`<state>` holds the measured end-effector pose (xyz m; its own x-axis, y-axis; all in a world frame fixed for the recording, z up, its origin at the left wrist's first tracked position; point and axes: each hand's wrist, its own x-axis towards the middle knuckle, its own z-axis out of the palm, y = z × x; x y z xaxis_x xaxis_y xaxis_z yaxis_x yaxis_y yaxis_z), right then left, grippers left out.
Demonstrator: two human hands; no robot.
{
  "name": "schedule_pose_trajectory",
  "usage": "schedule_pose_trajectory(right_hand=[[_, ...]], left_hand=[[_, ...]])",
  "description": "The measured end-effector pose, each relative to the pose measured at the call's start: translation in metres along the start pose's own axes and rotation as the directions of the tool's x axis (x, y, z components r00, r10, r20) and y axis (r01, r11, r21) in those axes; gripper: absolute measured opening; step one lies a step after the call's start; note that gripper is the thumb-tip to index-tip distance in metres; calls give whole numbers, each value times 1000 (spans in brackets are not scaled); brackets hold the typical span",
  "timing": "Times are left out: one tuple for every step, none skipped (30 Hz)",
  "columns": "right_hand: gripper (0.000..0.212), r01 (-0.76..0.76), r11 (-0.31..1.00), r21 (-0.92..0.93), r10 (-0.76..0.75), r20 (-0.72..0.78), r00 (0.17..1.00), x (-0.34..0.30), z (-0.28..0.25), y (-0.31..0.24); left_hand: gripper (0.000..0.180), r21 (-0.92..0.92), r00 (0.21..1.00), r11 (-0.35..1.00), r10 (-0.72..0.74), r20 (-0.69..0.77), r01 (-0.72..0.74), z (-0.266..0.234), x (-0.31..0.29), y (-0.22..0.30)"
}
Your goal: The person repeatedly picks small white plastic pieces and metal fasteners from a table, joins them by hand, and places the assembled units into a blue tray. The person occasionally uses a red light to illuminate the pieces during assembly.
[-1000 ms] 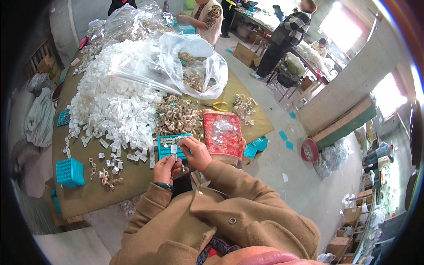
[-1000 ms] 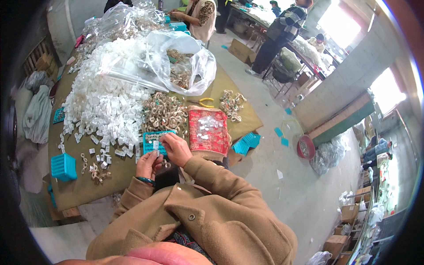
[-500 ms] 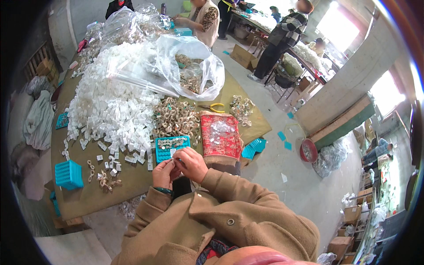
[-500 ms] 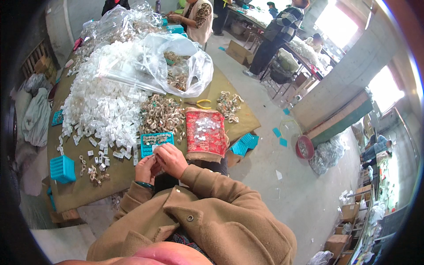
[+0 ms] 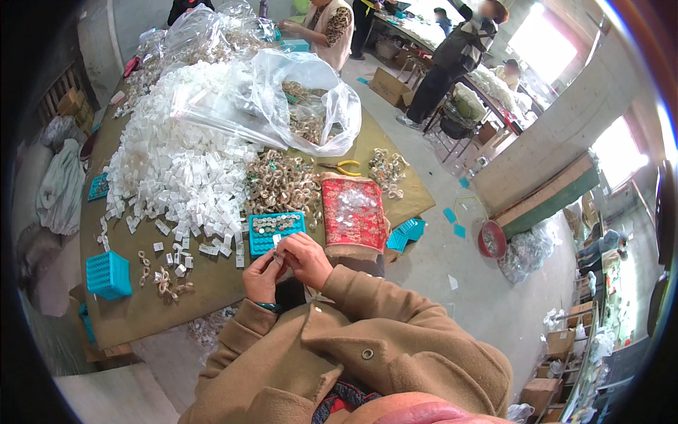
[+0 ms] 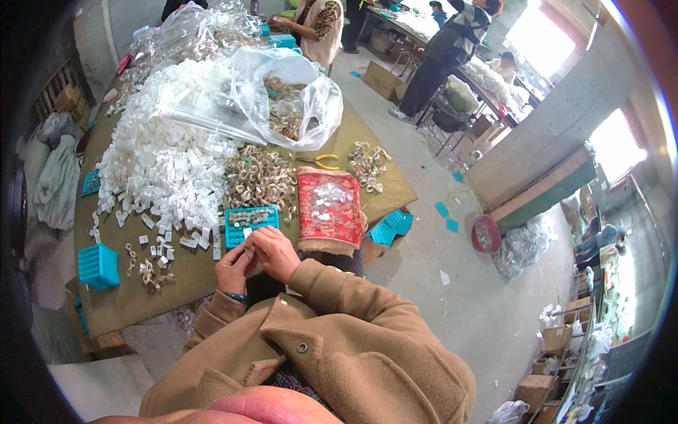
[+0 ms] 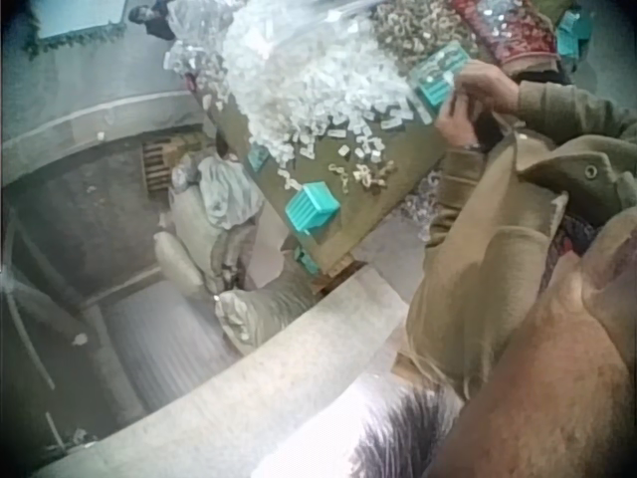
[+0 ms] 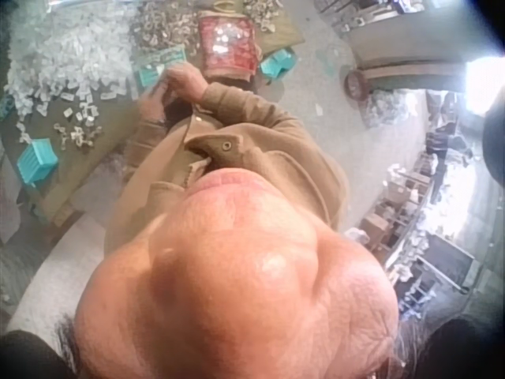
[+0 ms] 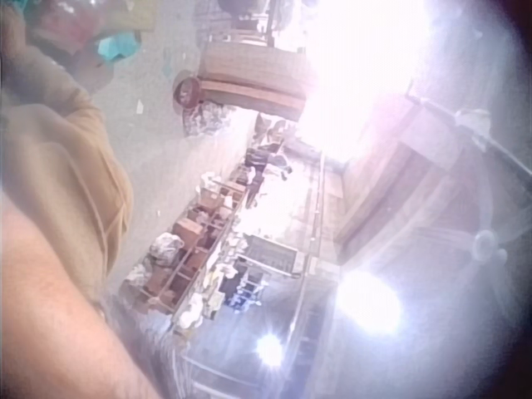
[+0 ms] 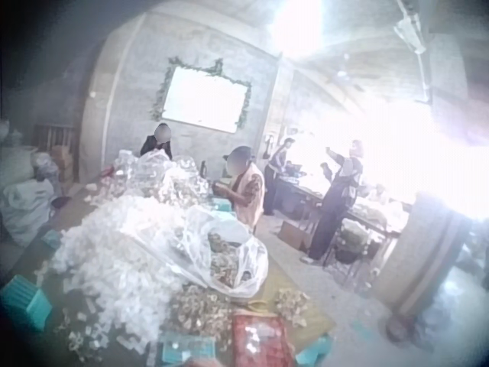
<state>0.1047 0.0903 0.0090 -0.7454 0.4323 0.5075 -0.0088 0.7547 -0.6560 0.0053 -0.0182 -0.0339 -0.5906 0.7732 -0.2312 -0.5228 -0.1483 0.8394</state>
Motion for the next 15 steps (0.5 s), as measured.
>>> schedule_pose_trajectory(right_hand=[[22,-54,997,56,54,-13,998,0,0,2],[23,-97,988,118,101,-25,995,0,0,4],[24,-224,922,317,231,15,973,1,-1,6],[25,-331,799,502,339,78,937,2,-2,9],[26,-450,624,639,456,170,874,3,-3,11],[29,-429,541,723,425,205,882,2,-4,11],[32,-437,448,780,419,248,873,0,-5,11],[34,-441,350,826,409,289,865,-1,-7,11],[34,-468,357,808,429,303,851,-2,-7,10],[33,-494,363,790,448,317,836,-3,-8,9],[33,-527,366,767,477,332,814,-3,-8,6],[31,-518,488,703,472,287,834,-4,-9,4],[29,-510,599,617,468,246,849,-5,-9,0],[28,-496,699,516,453,218,865,-5,-10,-3],[24,-235,955,183,238,6,971,-4,-11,-5]], left_hand=[[27,6,1000,1000,6,7,-6,1,-1,2],[27,69,998,996,60,32,-62,2,-2,5],[27,118,993,988,97,59,-104,2,-3,8],[27,140,984,977,149,94,-161,3,-4,11],[27,172,984,972,144,107,-161,4,-4,14],[27,176,980,969,154,128,-175,4,-5,16],[27,155,970,967,175,166,-201,5,-5,18],[27,178,980,972,130,152,-156,6,-5,19],[27,176,983,977,95,156,-123,7,-5,19],[26,141,983,986,69,171,-94,9,-5,19],[26,106,985,994,12,174,-31,11,-5,17],[26,39,981,999,-34,190,27,13,-4,16],[25,-42,975,993,-99,200,110,15,-3,14],[25,-23,972,996,-81,220,88,17,-3,11],[24,-15,972,996,-82,222,88,18,-2,11]])
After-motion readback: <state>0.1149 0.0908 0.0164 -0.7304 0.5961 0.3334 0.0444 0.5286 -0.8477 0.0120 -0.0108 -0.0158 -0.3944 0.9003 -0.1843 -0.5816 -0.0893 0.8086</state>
